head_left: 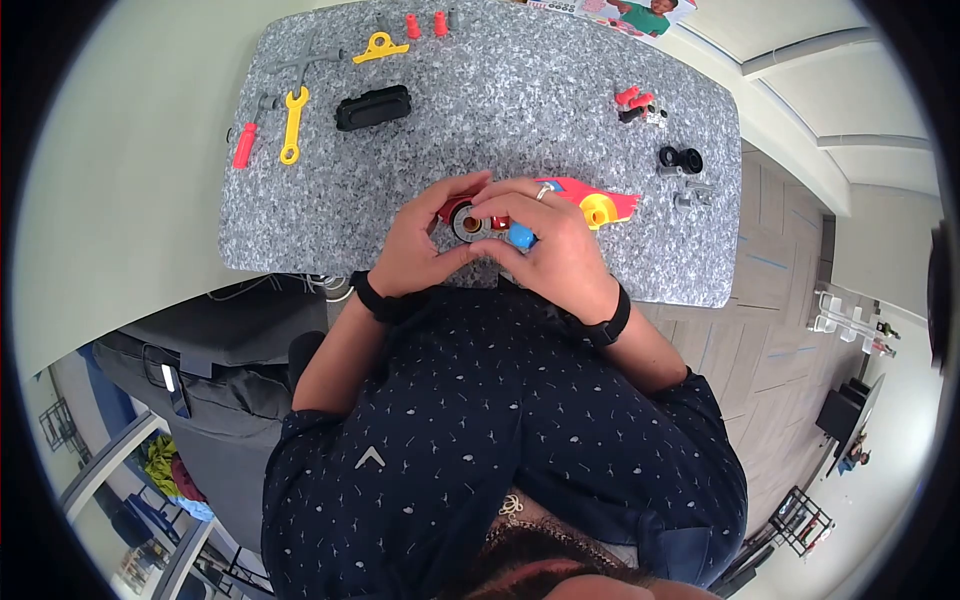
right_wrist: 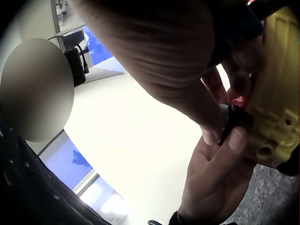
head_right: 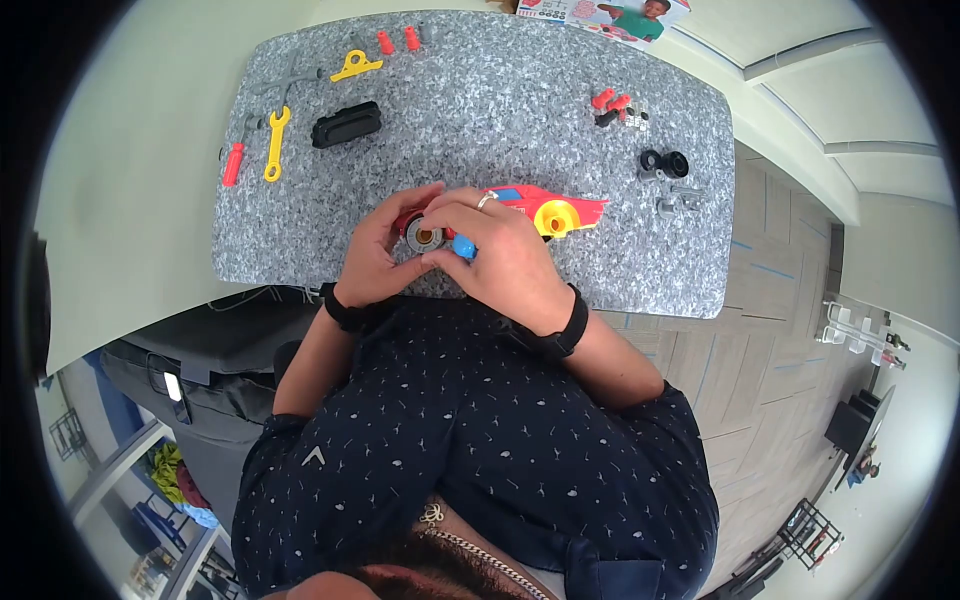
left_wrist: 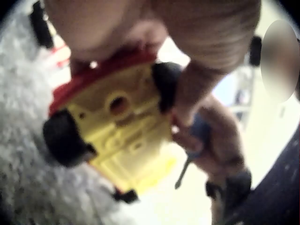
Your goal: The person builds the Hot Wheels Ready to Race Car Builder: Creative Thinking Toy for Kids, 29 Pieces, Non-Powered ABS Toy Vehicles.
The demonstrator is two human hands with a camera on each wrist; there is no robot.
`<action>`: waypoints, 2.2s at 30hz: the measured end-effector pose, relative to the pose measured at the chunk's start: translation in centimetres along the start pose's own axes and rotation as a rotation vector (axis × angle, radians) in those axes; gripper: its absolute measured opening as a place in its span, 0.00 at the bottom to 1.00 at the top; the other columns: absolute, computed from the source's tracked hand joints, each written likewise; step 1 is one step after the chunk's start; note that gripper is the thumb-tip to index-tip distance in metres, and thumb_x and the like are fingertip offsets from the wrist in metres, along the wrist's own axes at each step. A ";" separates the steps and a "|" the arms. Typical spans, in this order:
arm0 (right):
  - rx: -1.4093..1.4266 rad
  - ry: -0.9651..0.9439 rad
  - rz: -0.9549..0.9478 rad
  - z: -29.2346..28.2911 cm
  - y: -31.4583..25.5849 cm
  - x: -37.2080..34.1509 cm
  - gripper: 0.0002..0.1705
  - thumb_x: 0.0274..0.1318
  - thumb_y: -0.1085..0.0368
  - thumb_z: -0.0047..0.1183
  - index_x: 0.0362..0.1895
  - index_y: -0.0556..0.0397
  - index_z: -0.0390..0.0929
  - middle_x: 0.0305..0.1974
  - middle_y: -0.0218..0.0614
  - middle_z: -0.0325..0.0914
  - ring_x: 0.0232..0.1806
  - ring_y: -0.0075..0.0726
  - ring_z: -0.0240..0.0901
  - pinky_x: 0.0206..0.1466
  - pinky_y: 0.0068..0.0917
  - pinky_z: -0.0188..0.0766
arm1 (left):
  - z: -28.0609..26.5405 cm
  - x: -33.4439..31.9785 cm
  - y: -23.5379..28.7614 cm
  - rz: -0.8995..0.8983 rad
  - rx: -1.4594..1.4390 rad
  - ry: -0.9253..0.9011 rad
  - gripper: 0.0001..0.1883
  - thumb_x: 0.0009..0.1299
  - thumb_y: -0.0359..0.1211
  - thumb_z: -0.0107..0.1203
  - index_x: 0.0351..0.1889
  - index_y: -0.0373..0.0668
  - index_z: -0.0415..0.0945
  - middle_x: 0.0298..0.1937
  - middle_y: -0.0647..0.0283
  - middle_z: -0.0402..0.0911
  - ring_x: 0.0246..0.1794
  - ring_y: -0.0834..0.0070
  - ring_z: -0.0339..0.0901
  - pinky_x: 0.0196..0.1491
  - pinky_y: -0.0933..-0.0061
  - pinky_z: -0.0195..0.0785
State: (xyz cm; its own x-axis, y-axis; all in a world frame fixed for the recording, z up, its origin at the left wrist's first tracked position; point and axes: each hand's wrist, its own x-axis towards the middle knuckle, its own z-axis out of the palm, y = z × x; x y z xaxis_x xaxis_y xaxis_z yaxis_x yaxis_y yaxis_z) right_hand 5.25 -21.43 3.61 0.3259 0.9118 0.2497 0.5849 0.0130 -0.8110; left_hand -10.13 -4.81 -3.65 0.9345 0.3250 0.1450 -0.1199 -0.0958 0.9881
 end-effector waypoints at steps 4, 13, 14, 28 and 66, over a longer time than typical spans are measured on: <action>-0.087 0.037 0.012 0.5 -0.7 0.1 0.26 0.54 0.68 0.79 0.57 0.50 0.87 0.58 0.38 0.86 0.57 0.54 0.87 0.56 0.44 0.85 | -0.3 -0.1 0.2 -0.032 -0.014 -0.038 0.47 0.71 0.32 0.81 0.86 0.36 0.66 0.83 0.54 0.76 0.81 0.67 0.76 0.81 0.62 0.68; -0.127 -0.011 0.083 0.4 -1.0 0.3 0.23 0.55 0.66 0.79 0.55 0.51 0.89 0.52 0.40 0.81 0.51 0.53 0.86 0.52 0.45 0.84 | -0.1 -0.2 -0.3 0.029 0.031 0.011 0.45 0.71 0.35 0.79 0.86 0.41 0.70 0.75 0.56 0.84 0.72 0.69 0.83 0.73 0.64 0.76; -0.121 -0.025 0.085 0.4 -1.1 0.3 0.23 0.55 0.66 0.78 0.56 0.51 0.89 0.52 0.40 0.81 0.51 0.53 0.86 0.52 0.45 0.84 | -0.1 -0.1 -0.1 0.022 0.042 0.008 0.45 0.71 0.35 0.79 0.86 0.41 0.70 0.75 0.56 0.84 0.72 0.69 0.83 0.73 0.64 0.76; 0.021 -0.058 0.100 -1.5 -1.6 0.6 0.24 0.61 0.69 0.74 0.62 0.50 0.90 0.53 0.42 0.84 0.52 0.54 0.85 0.55 0.46 0.82 | 0.0 -0.3 -0.2 0.029 0.015 -0.014 0.46 0.68 0.28 0.79 0.86 0.41 0.70 0.72 0.57 0.86 0.74 0.69 0.82 0.75 0.63 0.75; 0.153 0.147 0.135 -0.7 -0.3 0.5 0.11 0.65 0.69 0.76 0.47 0.56 0.89 0.38 0.39 0.91 0.37 0.37 0.88 0.42 0.34 0.79 | 0.4 0.4 1.0 0.034 -0.362 0.045 0.18 0.88 0.35 0.59 0.69 0.34 0.82 0.69 0.52 0.88 0.69 0.71 0.83 0.69 0.64 0.76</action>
State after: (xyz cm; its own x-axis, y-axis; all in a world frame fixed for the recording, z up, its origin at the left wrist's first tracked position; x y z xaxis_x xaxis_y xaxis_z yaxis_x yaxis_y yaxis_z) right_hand 5.79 -21.28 4.36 0.5041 0.8405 0.1989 0.4133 -0.0325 -0.9100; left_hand -9.78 -5.15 -2.62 0.9133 0.3691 0.1720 -0.2689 0.2295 0.9354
